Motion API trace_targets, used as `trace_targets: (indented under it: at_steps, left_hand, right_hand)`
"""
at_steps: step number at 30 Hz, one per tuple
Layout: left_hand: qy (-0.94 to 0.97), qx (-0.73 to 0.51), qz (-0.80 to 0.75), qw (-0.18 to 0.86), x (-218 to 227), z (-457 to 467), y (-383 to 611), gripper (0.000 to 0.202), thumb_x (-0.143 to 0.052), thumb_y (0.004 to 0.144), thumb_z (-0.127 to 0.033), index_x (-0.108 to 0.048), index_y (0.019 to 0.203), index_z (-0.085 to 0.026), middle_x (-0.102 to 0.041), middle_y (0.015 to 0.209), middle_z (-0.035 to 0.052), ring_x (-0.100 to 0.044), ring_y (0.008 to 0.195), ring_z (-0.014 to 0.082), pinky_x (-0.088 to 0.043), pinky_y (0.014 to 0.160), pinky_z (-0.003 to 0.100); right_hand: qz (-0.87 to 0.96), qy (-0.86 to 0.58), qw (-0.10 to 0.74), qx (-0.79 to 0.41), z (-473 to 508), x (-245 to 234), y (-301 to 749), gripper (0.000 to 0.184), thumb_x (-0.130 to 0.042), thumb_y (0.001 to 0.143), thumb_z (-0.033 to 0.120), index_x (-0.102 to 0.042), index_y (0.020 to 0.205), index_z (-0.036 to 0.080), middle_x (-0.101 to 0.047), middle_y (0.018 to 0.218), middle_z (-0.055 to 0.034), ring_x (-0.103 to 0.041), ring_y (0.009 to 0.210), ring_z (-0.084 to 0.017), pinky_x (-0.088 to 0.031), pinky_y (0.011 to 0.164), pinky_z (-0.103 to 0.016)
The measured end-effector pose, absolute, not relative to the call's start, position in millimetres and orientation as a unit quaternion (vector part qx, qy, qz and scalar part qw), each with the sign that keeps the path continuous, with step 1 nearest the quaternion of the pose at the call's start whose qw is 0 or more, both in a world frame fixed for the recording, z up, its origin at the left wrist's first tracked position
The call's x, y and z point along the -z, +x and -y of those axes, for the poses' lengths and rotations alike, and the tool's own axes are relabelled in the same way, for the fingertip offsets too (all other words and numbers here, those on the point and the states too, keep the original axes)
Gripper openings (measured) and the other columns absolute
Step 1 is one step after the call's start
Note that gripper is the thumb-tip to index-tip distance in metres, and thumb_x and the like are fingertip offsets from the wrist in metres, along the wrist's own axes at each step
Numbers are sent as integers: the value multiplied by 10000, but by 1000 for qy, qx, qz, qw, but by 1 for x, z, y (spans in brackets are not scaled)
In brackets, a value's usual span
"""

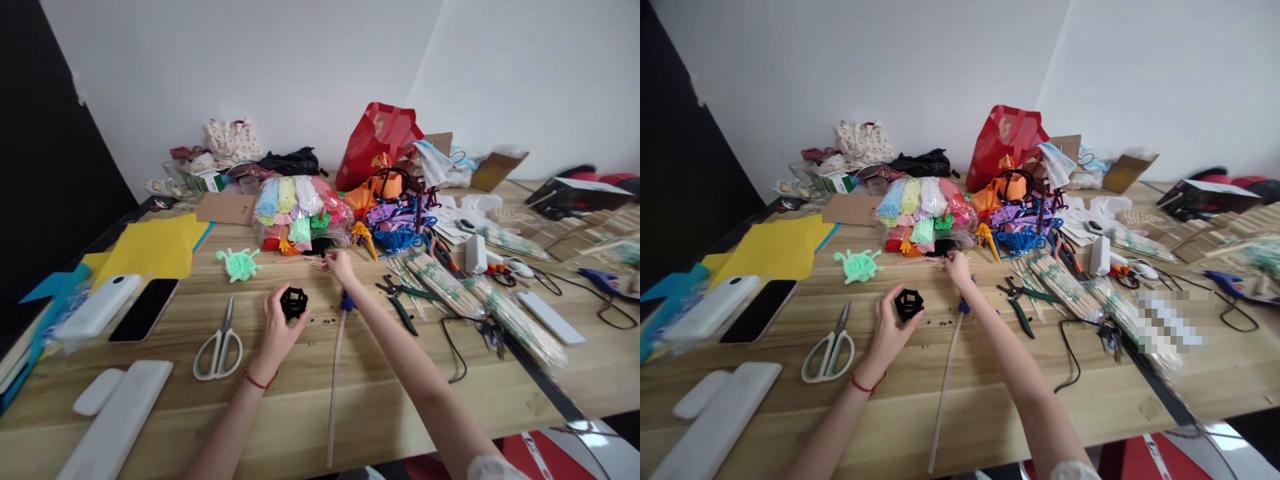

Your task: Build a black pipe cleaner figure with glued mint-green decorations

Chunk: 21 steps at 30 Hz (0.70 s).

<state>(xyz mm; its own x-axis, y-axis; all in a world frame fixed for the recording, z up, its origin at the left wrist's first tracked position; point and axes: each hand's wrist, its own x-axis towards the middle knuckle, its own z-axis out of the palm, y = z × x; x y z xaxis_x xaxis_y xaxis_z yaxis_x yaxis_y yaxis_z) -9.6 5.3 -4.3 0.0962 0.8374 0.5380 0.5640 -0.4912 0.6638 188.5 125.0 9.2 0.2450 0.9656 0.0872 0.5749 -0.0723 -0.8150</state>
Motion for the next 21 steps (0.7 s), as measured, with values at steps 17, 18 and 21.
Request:
trace_targets:
  at_steps: [17, 18, 21]
  left_hand:
    - [717, -469, -492, 152, 4, -2, -10, 479, -560, 859, -266, -372, 1296, -202, -500, 1232, 135, -452, 1188, 269, -389, 1015, 475]
    - [716, -470, -493, 155, 4, -2, -10, 467, -549, 865, -262, -374, 1294, -204, -499, 1233, 135, -452, 1189, 268, -389, 1014, 477]
    - [710, -473, -497, 160, 3, -1, -11, 438, -523, 878, -251, -379, 1289, -206, -502, 1230, 134, -456, 1184, 265, -387, 1016, 481]
  right_hand:
    - [679, -678, 242, -142, -172, -40, 127, 178, -565, 864, 273, -705, 929, 184, -717, 924, -97, -668, 889, -213, -441, 737, -251]
    - [684, -676, 241, -132, -172, -40, 124, 172, -561, 866, 260, -702, 934, 188, -709, 955, -96, -663, 905, -211, -437, 743, -251]
    - [692, -673, 242, -97, -173, -40, 119, 192, -523, 898, 266, -664, 1006, 195, -664, 1075, -96, -647, 946, -205, -429, 755, -255]
